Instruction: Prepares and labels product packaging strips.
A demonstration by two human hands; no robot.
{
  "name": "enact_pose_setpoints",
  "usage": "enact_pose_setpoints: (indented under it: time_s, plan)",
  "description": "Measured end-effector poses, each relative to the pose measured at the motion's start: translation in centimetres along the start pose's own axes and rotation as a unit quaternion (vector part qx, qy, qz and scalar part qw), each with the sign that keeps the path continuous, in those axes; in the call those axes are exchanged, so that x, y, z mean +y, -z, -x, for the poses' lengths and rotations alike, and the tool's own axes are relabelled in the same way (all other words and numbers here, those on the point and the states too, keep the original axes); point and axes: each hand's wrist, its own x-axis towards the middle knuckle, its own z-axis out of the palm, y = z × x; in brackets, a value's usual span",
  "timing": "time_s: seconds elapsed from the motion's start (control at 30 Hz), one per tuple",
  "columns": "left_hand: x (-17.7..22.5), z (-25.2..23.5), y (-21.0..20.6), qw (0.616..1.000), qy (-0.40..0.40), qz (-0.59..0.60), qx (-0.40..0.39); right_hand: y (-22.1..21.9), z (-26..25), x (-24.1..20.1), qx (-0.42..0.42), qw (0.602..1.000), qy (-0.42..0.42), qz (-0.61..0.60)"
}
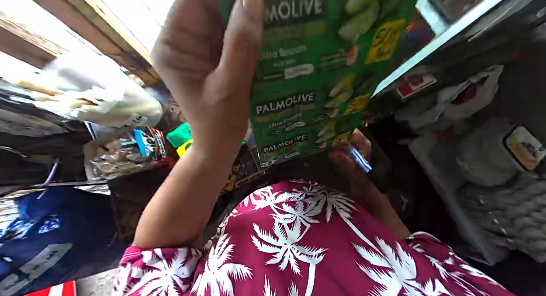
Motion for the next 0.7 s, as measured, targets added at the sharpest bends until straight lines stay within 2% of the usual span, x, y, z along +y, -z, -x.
enact_pose_setpoints:
  time_s: [0.17, 0.27, 0.7]
  plan:
    - [-1.5, 1.7, 0.2, 0.998, -0.069, 0.002, -0.01, 0.4, 0.6, -0.5, 0.013, 1.0, -0.019, -0.007]
    - [-1.6, 1.7, 0.2, 0.997, -0.078, -0.004, -0.009, 0.7, 0.8, -1.5, 0.024, 0.999, -0.033, -0.008]
    - [-4.8, 0.1, 0.2, 0.996, 0.069, 0.045, 0.047, 2.0, 0.7, -6.6, 0.071, 0.995, -0.058, 0.049]
